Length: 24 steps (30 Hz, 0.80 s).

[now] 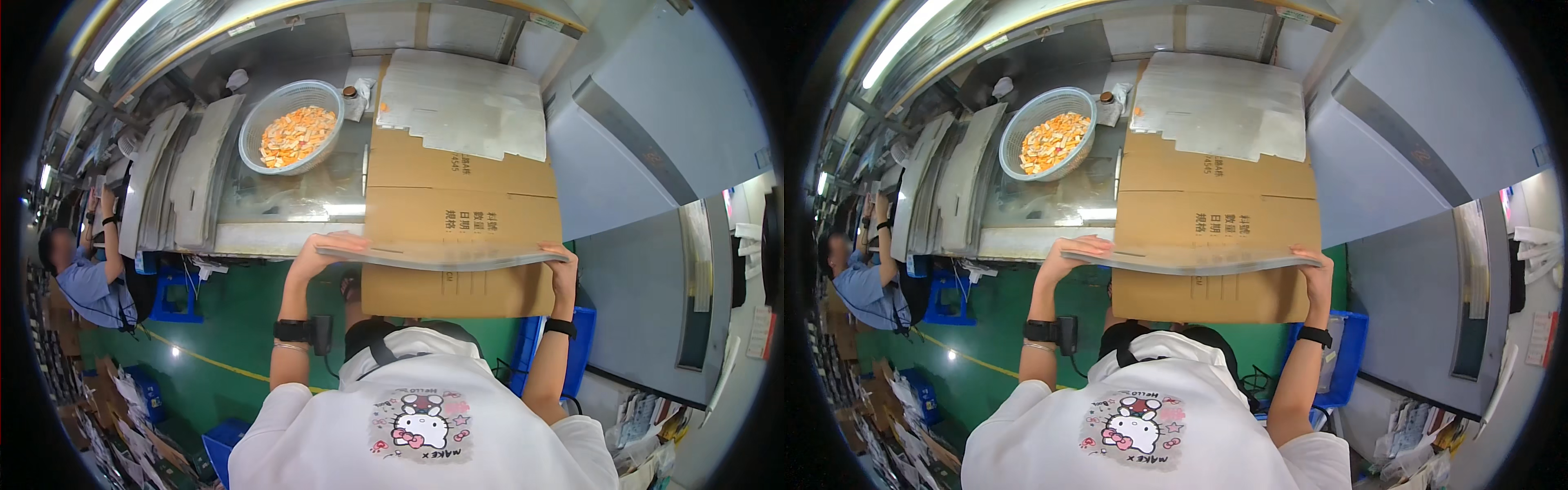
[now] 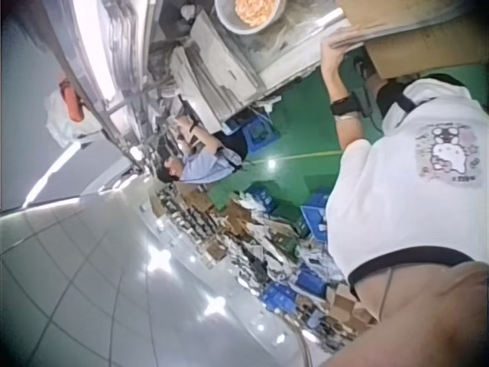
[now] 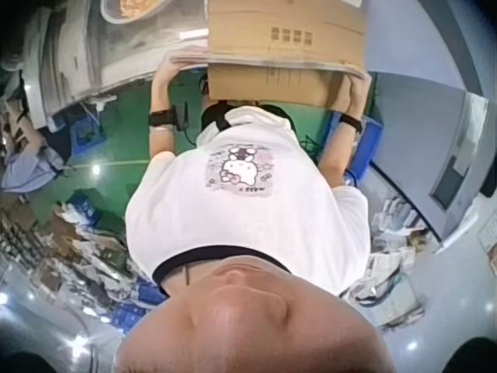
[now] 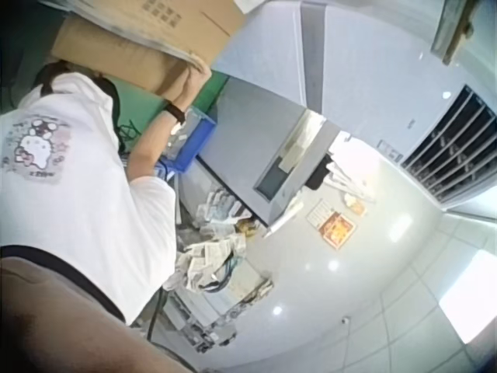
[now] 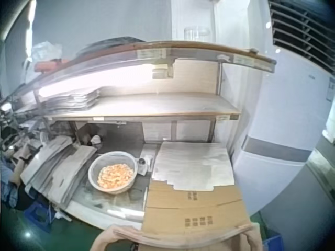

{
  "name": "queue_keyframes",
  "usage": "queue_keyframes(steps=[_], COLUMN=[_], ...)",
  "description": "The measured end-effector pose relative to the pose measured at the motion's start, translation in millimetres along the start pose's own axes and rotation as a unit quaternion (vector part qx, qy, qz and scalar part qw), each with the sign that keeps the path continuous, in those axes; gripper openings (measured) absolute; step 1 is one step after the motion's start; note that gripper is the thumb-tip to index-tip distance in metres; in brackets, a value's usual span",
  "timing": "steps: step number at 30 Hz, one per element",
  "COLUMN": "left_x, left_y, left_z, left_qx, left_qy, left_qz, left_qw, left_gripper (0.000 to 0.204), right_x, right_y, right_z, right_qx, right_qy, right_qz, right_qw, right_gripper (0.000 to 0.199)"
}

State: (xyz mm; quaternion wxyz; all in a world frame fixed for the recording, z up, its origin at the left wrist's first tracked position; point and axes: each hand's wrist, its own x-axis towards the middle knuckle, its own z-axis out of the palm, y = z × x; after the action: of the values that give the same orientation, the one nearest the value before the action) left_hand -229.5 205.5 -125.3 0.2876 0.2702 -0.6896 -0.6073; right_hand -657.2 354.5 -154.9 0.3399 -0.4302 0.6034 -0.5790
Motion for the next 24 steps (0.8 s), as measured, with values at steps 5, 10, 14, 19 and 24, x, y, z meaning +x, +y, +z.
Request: queue_keyframes(steps=[5, 10, 14, 19, 24], left_x=[6.8, 13.1, 9.9, -10.3, -40.0], left_y=[5.1, 10.2, 26.0, 19.5, -36.0], left_z=[-4.4, -9.1, 13.1, 50.7, 58.9], left_qx=[0.032, 0.186, 0.446, 0.514, -0.133], left_qy=[0.001, -0.017, -0.135, -0.007, 0.371], left_qz=[0.007, 0.056, 0.085, 0.074, -0.203], left_qw=[0.999, 0.981, 0.881, 0.855, 0.896], left_gripper=[0.023, 0.028, 0.03, 0.043, 0.044], right_x=[11.1, 14.0, 3.1, -21.8, -18.0], right_y=[-1.7, -5.8, -3.1, 2.8, 44.5], right_z=[-1.1, 1.3, 5.3, 18.4, 6.4], right_qx=[-0.017, -0.107, -0.335, -0.256, 0.222], right_qy=[0.012, -0.001, -0.041, 0.066, 0.095], right_qz=[-0.023, -0.033, -0.149, -0.072, 0.227], right_qw=[1.0, 0.994, 0.929, 0.962, 0.943], right_gripper=[0.02, 0.021, 0.027, 0.038, 0.037])
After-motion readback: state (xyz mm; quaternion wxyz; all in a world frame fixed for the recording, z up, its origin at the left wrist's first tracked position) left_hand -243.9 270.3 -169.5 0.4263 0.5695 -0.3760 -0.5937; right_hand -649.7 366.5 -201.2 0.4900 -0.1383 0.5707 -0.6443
